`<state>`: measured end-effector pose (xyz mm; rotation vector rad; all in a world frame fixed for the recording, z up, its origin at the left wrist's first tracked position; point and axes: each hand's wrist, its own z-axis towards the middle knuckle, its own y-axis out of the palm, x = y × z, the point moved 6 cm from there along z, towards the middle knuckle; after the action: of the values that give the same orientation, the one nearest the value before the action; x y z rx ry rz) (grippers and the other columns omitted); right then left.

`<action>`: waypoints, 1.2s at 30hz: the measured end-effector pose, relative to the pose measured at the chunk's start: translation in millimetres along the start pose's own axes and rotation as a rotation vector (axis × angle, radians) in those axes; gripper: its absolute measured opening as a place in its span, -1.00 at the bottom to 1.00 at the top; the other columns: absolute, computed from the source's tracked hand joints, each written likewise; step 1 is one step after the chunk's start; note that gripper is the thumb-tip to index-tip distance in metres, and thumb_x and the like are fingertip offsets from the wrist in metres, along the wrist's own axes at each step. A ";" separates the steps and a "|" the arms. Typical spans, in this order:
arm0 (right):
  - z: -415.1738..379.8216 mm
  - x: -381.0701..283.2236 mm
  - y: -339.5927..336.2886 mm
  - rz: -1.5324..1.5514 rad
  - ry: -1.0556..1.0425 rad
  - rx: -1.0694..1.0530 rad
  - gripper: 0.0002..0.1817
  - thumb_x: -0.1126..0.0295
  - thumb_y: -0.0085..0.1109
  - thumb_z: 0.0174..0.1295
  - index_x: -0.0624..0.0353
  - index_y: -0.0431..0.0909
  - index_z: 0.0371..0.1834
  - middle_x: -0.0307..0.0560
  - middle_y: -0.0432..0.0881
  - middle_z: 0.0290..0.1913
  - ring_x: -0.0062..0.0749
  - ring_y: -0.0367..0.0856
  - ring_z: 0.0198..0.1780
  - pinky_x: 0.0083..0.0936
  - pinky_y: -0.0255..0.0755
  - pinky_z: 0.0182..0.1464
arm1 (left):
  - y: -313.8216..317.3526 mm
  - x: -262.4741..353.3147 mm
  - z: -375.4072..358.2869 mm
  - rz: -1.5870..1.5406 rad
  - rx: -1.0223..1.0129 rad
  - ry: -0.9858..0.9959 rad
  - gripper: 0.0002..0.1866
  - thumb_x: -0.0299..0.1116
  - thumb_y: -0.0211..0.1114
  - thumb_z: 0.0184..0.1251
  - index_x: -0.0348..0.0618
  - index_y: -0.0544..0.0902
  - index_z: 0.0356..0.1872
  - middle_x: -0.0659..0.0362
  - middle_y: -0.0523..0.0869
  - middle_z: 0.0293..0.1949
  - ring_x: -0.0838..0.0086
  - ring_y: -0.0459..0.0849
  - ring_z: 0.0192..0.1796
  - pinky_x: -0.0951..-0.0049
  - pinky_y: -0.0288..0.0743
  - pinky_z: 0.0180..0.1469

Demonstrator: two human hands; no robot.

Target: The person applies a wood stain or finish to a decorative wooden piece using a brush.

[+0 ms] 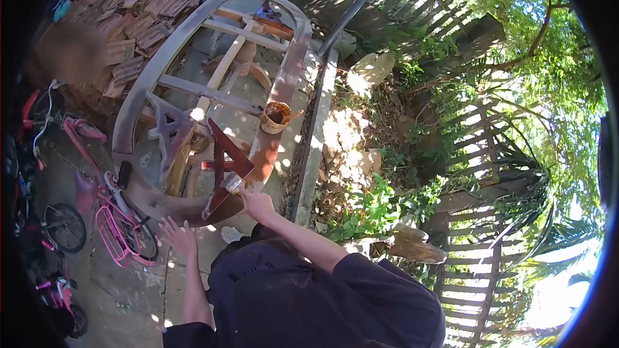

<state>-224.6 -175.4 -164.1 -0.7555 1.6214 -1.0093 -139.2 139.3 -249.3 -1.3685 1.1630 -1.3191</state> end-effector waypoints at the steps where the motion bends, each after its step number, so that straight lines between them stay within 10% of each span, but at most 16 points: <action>1: -2.7 2.6 2.0 -0.006 0.067 0.013 -0.55 0.17 0.10 0.53 -0.19 0.54 0.45 0.11 0.73 -0.38 0.12 0.74 -0.36 0.07 0.58 -0.31 | -3.1 1.1 0.2 0.045 0.020 0.049 -0.20 0.10 0.09 0.66 -0.02 0.11 0.75 0.14 -0.02 0.79 0.14 -0.12 0.80 -0.33 -0.08 0.66; 4: -21.8 -24.8 11.4 -0.034 -0.276 -0.039 -0.57 0.18 0.08 0.54 -0.17 0.54 0.43 0.10 0.73 -0.39 0.11 0.75 -0.38 0.04 0.59 -0.34 | 4.5 -5.3 -2.4 0.096 -0.022 0.094 -0.22 0.13 -0.03 0.71 0.00 0.07 0.76 0.16 -0.05 0.80 0.14 -0.14 0.81 -0.34 -0.13 0.68; 10: -23.1 -13.4 5.4 0.044 0.200 -0.048 -0.56 0.19 0.04 0.55 -0.20 0.52 0.46 0.11 0.78 -0.27 0.08 0.81 -0.25 -0.01 0.65 -0.28 | -4.6 -14.5 -8.8 0.170 0.003 0.227 -0.22 0.19 -0.11 0.72 0.08 0.04 0.78 0.16 -0.08 0.80 0.09 -0.19 0.81 -0.40 -0.18 0.68; 13: -35.4 -39.7 18.6 -0.099 -0.096 -0.012 -0.56 0.18 0.03 0.56 -0.17 0.53 0.46 0.08 0.79 -0.34 0.10 0.80 -0.32 -0.02 0.67 -0.30 | -19.7 -18.2 -9.4 0.210 -0.095 0.254 -0.22 0.21 -0.11 0.71 0.12 0.03 0.78 0.15 -0.09 0.80 0.05 -0.19 0.80 -0.44 -0.18 0.67; 17: -37.0 -29.3 0.8 0.049 0.287 -0.009 -0.54 0.16 0.05 0.55 -0.06 0.53 0.45 0.15 0.80 -0.18 0.08 0.82 -0.19 0.00 0.69 -0.21 | -35.0 -23.3 -5.0 0.237 -0.141 0.328 -0.15 0.20 0.08 0.62 0.13 0.05 0.78 0.15 -0.07 0.80 0.01 -0.15 0.80 -0.46 -0.08 0.64; 23: -49.8 -51.8 22.8 -0.077 0.101 -0.044 -0.55 0.18 0.06 0.53 -0.07 0.52 0.45 0.13 0.81 -0.14 0.06 0.84 -0.15 0.00 0.69 -0.19 | -44.8 -31.6 3.1 0.380 -0.175 0.432 0.02 0.10 0.39 0.40 -0.01 0.10 0.75 0.12 -0.02 0.79 -0.01 -0.08 0.79 -0.46 0.11 0.58; 36: -74.2 -63.6 30.0 0.035 0.300 0.045 -0.60 0.13 -0.03 0.56 -0.15 0.67 0.32 0.18 0.81 -0.06 0.11 0.81 -0.10 0.04 0.68 -0.10 | -34.8 -62.4 42.4 0.388 -0.050 0.923 -0.25 -0.06 0.32 0.47 -0.11 0.40 0.61 0.03 0.24 0.70 -0.08 0.06 0.74 -0.41 0.07 0.59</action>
<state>-278.9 -89.2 -155.0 -0.5624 1.8528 -1.1725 -94.9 206.2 -227.8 -0.4639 1.9481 -1.6660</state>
